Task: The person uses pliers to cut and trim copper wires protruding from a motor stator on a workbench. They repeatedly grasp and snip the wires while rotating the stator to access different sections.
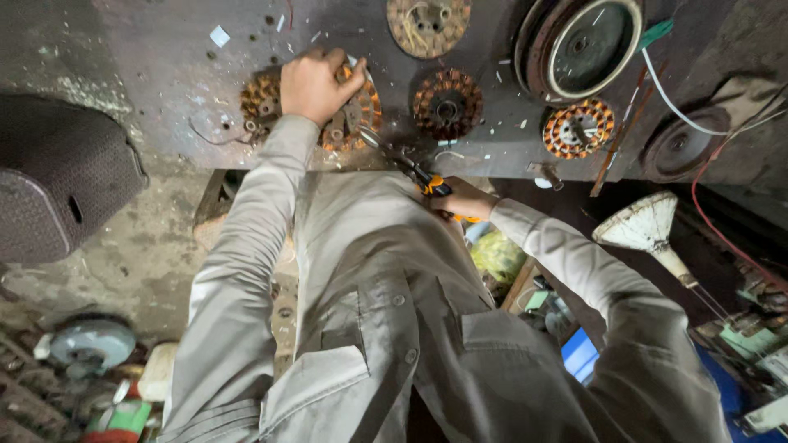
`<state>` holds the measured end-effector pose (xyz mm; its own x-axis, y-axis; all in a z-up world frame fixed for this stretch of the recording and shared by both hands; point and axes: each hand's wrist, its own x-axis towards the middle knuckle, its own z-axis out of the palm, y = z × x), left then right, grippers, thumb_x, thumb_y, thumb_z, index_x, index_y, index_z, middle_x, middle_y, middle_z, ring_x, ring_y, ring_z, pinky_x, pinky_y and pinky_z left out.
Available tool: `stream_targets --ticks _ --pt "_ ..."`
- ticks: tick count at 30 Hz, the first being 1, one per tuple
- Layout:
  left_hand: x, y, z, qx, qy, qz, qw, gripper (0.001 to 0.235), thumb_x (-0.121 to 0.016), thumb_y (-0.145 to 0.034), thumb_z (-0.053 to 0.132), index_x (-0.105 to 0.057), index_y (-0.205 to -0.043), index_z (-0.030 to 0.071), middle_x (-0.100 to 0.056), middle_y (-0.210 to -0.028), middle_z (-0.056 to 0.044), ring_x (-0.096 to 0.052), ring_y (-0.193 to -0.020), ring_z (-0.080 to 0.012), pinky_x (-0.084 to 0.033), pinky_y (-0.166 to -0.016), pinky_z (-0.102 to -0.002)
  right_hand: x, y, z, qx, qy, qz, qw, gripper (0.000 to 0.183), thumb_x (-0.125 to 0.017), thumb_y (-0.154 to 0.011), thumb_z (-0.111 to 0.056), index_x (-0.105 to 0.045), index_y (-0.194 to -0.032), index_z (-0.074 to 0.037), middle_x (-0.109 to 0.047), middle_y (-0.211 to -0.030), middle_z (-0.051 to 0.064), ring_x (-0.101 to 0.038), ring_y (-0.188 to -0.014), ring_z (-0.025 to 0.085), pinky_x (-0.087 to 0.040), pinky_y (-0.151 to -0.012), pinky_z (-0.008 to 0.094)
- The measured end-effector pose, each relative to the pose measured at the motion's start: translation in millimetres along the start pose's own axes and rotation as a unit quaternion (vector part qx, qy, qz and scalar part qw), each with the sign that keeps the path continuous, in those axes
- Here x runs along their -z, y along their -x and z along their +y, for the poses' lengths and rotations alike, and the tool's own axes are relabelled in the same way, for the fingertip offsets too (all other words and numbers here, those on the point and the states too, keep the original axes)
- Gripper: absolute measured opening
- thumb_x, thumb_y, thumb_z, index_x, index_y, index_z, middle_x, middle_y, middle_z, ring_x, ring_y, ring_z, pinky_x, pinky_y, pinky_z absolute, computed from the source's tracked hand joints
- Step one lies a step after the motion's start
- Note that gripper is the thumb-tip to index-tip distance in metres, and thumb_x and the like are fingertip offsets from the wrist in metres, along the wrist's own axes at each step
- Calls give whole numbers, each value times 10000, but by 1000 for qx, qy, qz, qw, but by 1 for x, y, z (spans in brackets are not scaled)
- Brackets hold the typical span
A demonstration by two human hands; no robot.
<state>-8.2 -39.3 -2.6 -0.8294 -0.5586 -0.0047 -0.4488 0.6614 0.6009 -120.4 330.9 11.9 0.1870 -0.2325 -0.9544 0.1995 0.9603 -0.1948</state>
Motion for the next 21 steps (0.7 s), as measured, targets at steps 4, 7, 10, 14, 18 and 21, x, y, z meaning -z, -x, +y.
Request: stream_targets --ticks 4,7,10,14,18,21 --pt "7 -4 5 -13 -25 13 1000 408 -746 -941 510 -741 -799 128 -666 -696 -120 -680 -590 -323 -527 -526 -441 -36 -41 46 210 -101 24 972 312 -804 -866 -170 -665 -1114 -40 -678 -966 -4 -603 -873 98 -534 -771 288" --pt "4 -1 2 -6 -20 -4 1000 403 -752 -973 491 -748 -830 114 -684 -723 -116 -664 -561 -321 -523 -516 -441 -49 -68 69 198 -127 7 972 282 -832 -871 -145 -670 -1059 -11 -686 -933 18 -621 -833 136 -555 -739 328" --pt "3 8 3 5 -1 -4 1000 376 -754 -984 476 -759 -842 128 -670 -712 -123 -666 -568 -319 -526 -527 -442 -56 -71 76 114 45 98 988 349 -842 -860 -173 -639 -1102 -25 -706 -919 7 -652 -835 136 -549 -764 308" --pt "3 0 4 -10 -29 2 1000 386 -757 -966 486 -736 -807 135 -658 -696 -125 -675 -599 -330 -525 -534 -449 -43 -50 57 165 -90 -3 982 334 -785 -861 -156 -676 -1162 -57 -704 -943 16 -636 -831 119 -545 -735 295" --pt "3 3 0 -19 -29 -6 999 412 -758 -980 494 -720 -799 126 -661 -700 -128 -671 -602 -342 -525 -543 -462 -30 0 36 108 -116 -54 986 372 -769 -854 -173 -672 -1191 -50 -688 -928 27 -627 -789 117 -527 -674 296" --pt "-3 4 -2 -17 -21 -5 1000 425 -753 -988 498 -715 -800 118 -667 -711 -127 -668 -599 -348 -520 -538 -466 -20 23 3 76 -69 -38 994 356 -770 -865 -201 -715 -1167 -21 -726 -941 41 -657 -791 121 -540 -688 292"
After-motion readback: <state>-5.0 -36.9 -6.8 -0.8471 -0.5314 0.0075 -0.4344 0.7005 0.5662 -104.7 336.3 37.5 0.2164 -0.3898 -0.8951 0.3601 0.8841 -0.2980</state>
